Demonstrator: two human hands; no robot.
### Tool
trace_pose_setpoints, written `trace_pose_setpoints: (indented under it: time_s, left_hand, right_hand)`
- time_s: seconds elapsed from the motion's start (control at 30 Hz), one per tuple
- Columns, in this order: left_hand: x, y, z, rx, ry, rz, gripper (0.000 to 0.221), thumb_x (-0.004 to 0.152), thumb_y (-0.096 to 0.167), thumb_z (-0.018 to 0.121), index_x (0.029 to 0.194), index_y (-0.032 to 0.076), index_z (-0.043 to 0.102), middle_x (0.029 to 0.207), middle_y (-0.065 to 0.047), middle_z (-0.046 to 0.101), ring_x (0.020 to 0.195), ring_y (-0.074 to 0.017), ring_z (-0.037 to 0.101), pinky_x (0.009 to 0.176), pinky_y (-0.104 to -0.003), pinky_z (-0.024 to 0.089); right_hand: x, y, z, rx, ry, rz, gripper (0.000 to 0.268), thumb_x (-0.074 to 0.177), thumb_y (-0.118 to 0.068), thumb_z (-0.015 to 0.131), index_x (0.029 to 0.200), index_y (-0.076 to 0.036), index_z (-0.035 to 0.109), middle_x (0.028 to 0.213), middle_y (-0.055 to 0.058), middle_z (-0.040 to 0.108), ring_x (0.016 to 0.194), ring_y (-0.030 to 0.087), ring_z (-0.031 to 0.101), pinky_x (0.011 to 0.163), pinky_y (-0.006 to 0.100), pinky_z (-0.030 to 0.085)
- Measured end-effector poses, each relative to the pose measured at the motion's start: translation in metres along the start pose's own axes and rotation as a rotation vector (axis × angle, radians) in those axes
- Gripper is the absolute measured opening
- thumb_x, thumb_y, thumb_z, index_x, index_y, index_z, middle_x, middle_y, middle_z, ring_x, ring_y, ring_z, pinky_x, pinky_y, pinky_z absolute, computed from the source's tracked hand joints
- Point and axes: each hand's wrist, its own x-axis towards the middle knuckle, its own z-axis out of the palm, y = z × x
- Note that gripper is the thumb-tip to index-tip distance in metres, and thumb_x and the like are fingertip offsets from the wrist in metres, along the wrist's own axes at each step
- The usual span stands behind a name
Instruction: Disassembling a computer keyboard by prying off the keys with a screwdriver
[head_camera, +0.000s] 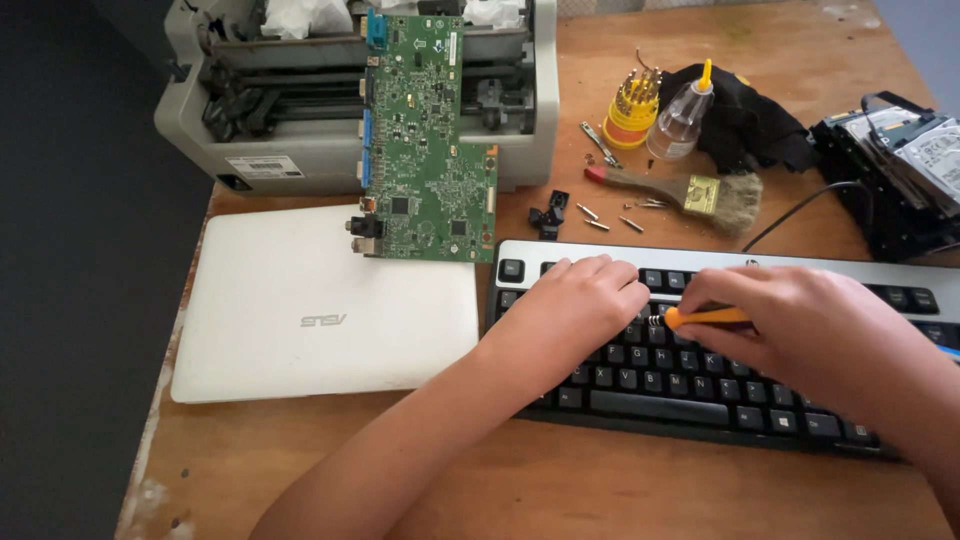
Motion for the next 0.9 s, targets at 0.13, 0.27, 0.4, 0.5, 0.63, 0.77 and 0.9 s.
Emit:
trace_pose_setpoints:
  time_s: [0.13,0.27,0.4,0.5,0.63,0.77,0.9]
  left_hand:
    - [0.0,0.0,-0.003,0.004,-0.014,0.005,0.018,0.08,-0.001,0.066,0.091,0.01,0.057,0.102,-0.008,0.06,0.096,-0.0296,0.061,0.078,-0.044,0.049]
    - [0.0,0.002,-0.004,0.015,-0.002,0.002,0.019,0.078,-0.001,0.068,0.089,0.011,0.057,0.098,-0.007,0.059,0.094,-0.0281,0.061,0.077,-0.043,0.049]
    - [0.001,0.001,-0.004,0.004,0.016,0.001,0.014,0.081,0.004,0.067,0.087,0.011,0.056,0.096,-0.007,0.059,0.094,-0.0289,0.061,0.075,-0.044,0.049]
    - [0.002,0.0,-0.006,-0.033,0.0,-0.004,0.016,0.079,0.001,0.066,0.086,0.011,0.056,0.096,-0.007,0.059,0.095,-0.0297,0.061,0.076,-0.044,0.049]
    - [0.003,0.001,-0.009,-0.071,-0.031,-0.014,0.016,0.079,0.0,0.066,0.085,0.01,0.055,0.095,-0.007,0.058,0.095,-0.0291,0.06,0.077,-0.043,0.048]
    - [0.003,0.001,-0.01,-0.078,-0.025,-0.012,0.019,0.077,-0.003,0.065,0.085,0.009,0.054,0.094,-0.008,0.058,0.095,-0.0294,0.06,0.078,-0.043,0.048]
    - [0.003,0.001,-0.008,-0.08,-0.014,-0.011,0.017,0.077,-0.001,0.066,0.084,0.009,0.054,0.093,-0.008,0.058,0.094,-0.0299,0.06,0.077,-0.043,0.048]
  right_hand:
    - [-0.016,-0.016,0.0,-0.205,0.049,0.064,0.021,0.085,-0.053,0.072,0.092,-0.037,0.061,0.063,-0.005,0.07,0.065,0.024,0.068,0.063,0.039,0.054]
    - [-0.021,-0.009,0.011,-0.11,0.153,0.013,0.018,0.084,-0.047,0.076,0.088,-0.032,0.066,0.065,-0.008,0.071,0.062,0.024,0.066,0.062,0.036,0.053]
    - [-0.031,-0.011,0.026,-0.032,0.357,-0.046,0.015,0.086,-0.037,0.08,0.088,-0.024,0.073,0.075,-0.008,0.074,0.067,0.023,0.063,0.068,0.034,0.051]
    - [-0.035,-0.017,0.028,0.023,0.422,-0.148,0.016,0.087,-0.027,0.081,0.091,-0.015,0.07,0.079,-0.006,0.074,0.068,0.02,0.064,0.075,0.034,0.052]
    - [-0.039,-0.012,0.042,0.035,0.475,-0.14,0.018,0.086,-0.024,0.083,0.093,-0.012,0.072,0.08,-0.004,0.073,0.068,0.02,0.065,0.075,0.034,0.054]
    - [-0.042,-0.009,0.053,0.136,0.485,-0.137,0.016,0.087,-0.019,0.081,0.092,-0.009,0.07,0.08,-0.001,0.071,0.068,0.018,0.064,0.077,0.036,0.051]
    - [-0.046,-0.006,0.059,0.177,0.458,-0.121,0.02,0.087,-0.018,0.079,0.099,-0.008,0.068,0.095,0.003,0.076,0.083,0.019,0.072,0.082,0.035,0.052]
